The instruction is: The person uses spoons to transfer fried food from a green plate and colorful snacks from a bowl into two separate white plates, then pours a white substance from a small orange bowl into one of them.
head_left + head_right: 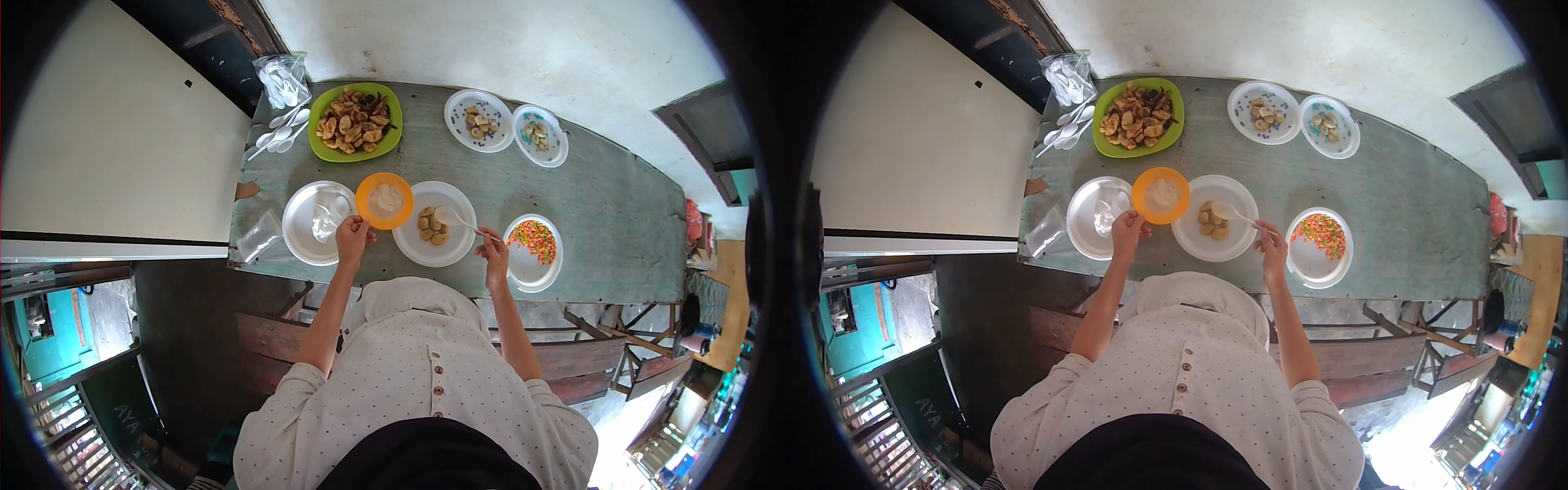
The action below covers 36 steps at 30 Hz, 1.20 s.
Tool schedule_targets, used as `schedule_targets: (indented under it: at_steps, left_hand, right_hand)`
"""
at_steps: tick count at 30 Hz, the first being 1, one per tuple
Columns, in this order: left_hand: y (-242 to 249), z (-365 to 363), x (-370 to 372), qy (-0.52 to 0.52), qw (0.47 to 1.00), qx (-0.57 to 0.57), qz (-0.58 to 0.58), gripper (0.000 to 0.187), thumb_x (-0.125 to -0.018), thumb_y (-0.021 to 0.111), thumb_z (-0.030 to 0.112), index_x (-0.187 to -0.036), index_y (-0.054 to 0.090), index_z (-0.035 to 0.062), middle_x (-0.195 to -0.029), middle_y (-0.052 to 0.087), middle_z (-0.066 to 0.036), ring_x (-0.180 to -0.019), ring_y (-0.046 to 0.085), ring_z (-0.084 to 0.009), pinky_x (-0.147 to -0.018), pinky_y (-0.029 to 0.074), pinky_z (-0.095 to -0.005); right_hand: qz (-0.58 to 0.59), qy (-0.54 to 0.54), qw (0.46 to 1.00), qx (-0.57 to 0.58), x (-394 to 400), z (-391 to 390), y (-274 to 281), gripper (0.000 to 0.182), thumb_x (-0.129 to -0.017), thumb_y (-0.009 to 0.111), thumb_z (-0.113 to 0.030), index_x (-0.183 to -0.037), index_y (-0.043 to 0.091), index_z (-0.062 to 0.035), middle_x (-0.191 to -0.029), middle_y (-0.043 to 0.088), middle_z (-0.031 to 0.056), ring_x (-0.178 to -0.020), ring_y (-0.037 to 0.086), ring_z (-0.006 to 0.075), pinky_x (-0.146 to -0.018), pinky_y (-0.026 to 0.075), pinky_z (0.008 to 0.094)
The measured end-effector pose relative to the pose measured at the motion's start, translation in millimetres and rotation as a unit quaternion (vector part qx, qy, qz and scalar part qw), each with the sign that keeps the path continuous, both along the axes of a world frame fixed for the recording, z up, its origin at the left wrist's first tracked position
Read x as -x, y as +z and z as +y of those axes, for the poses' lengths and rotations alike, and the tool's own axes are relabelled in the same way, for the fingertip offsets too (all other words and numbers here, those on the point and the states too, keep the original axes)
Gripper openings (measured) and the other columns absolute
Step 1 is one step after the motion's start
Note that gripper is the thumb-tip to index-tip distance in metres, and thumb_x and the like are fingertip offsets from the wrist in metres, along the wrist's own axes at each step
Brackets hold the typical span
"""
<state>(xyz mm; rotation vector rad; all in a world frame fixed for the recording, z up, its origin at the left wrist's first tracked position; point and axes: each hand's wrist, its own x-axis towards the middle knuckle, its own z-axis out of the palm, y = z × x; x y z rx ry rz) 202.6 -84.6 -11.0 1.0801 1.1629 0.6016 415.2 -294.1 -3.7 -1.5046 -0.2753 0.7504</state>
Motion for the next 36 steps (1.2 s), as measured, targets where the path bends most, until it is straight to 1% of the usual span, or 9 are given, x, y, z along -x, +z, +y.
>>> schedule_targets:
  at_steps: [2, 5, 7, 10, 13, 17, 29, 31, 36]
  left_hand:
    - [-0.2, 0.2, -1.2, -0.003, 1.000, 0.002, 0.001, 0.011, -0.081, 0.053, 0.006, -0.086, 0.052, -0.0040, -0.067, 0.058, -0.007, -0.050, 0.056, -0.0103, -0.045, 0.050, -0.0224]
    - [0.8, 0.3, -1.7, -0.007, 1.000, 0.001, 0.006, 0.010, -0.081, 0.053, 0.006, -0.086, 0.052, -0.0036, -0.067, 0.057, -0.007, -0.050, 0.055, -0.0101, -0.045, 0.050, -0.0221]
    - [1.8, -0.1, -3.4, -0.009, 1.000, 0.001, -0.008, 0.010, -0.081, 0.053, 0.006, -0.086, 0.052, -0.0032, -0.067, 0.057, -0.006, -0.050, 0.055, -0.0100, -0.045, 0.049, -0.0220]
    - [2.9, 0.0, -5.1, -0.008, 1.000, 0.004, -0.012, 0.010, -0.082, 0.052, 0.006, -0.085, 0.051, -0.0028, -0.066, 0.057, -0.006, -0.050, 0.055, -0.0100, -0.045, 0.049, -0.0220]
    - [3.5, -0.4, -5.5, -0.011, 1.000, 0.004, -0.009, 0.010, -0.082, 0.052, 0.006, -0.085, 0.051, -0.0028, -0.066, 0.057, -0.006, -0.050, 0.055, -0.0101, -0.045, 0.049, -0.0220]
    - [2.1, -1.3, -2.4, -0.004, 1.000, 0.001, -0.009, 0.009, -0.082, 0.052, 0.006, -0.085, 0.051, -0.0027, -0.066, 0.057, -0.006, -0.050, 0.055, -0.0101, -0.045, 0.049, -0.0220]
    - [1.2, -3.1, 2.0, 0.000, 1.000, 0.006, -0.004, 0.009, -0.082, 0.052, 0.006, -0.085, 0.052, -0.0027, -0.066, 0.057, -0.006, -0.050, 0.055, -0.0102, -0.045, 0.050, -0.0222]
    - [1.2, -3.6, -0.2, -0.005, 1.000, 0.007, -0.003, 0.009, -0.082, 0.052, 0.006, -0.085, 0.052, -0.0029, -0.066, 0.057, -0.006, -0.050, 0.055, -0.0102, -0.046, 0.050, -0.0222]
    - [-0.2, -4.9, -3.7, -0.005, 1.000, 0.006, -0.005, 0.010, -0.081, 0.052, 0.006, -0.085, 0.052, -0.0033, -0.066, 0.058, -0.007, -0.050, 0.055, -0.0105, -0.045, 0.049, -0.0222]
  right_hand:
    - [-0.005, 0.012, 1.000, 0.008, -0.5, -3.8, -1.7, 0.025, -0.088, 0.049, -0.023, -0.103, 0.057, -0.0060, -0.093, 0.061, 0.0010, -0.056, 0.048, 0.0034, -0.053, 0.033, 0.0166]
    - [0.007, -0.015, 1.000, -0.005, 0.3, -5.0, -0.8, 0.025, -0.088, 0.049, -0.024, -0.103, 0.058, -0.0058, -0.092, 0.061, 0.0010, -0.056, 0.048, 0.0035, -0.053, 0.033, 0.0167]
    - [-0.010, 0.027, 1.000, -0.003, 3.8, -4.3, 0.6, 0.026, -0.087, 0.049, -0.024, -0.103, 0.058, -0.0061, -0.093, 0.061, 0.0012, -0.056, 0.048, 0.0034, -0.054, 0.033, 0.0170]
    - [0.000, 0.000, 1.000, 0.001, 3.5, 2.9, 4.1, 0.025, -0.087, 0.049, -0.025, -0.103, 0.058, -0.0068, -0.093, 0.061, 0.0009, -0.057, 0.048, 0.0034, -0.055, 0.033, 0.0171]
    - [-0.004, 0.026, 1.000, -0.002, 6.4, 10.1, 7.1, 0.026, -0.087, 0.050, -0.026, -0.103, 0.058, -0.0067, -0.093, 0.061, 0.0018, -0.058, 0.049, 0.0042, -0.055, 0.033, 0.0179]
    - [-0.006, 0.021, 1.000, -0.005, 2.4, 11.6, 2.9, 0.026, -0.087, 0.050, -0.025, -0.103, 0.058, -0.0066, -0.094, 0.061, 0.0019, -0.058, 0.049, 0.0043, -0.056, 0.033, 0.0179]
    - [-0.008, 0.018, 1.000, 0.019, -2.4, -20.7, -0.8, 0.025, -0.087, 0.050, -0.024, -0.102, 0.058, -0.0054, -0.093, 0.060, 0.0014, -0.058, 0.048, 0.0043, -0.054, 0.032, 0.0174]
    - [-0.010, 0.021, 1.000, 0.017, -3.4, -26.6, -0.1, 0.025, -0.086, 0.051, -0.026, -0.100, 0.059, -0.0069, -0.092, 0.061, 0.0007, -0.058, 0.050, 0.0039, -0.056, 0.032, 0.0183]
    - [-0.021, 0.020, 0.999, 0.041, -6.2, -37.0, 2.6, 0.024, -0.086, 0.051, -0.025, -0.100, 0.059, -0.0067, -0.092, 0.061, 0.0007, -0.058, 0.050, 0.0039, -0.056, 0.032, 0.0184]
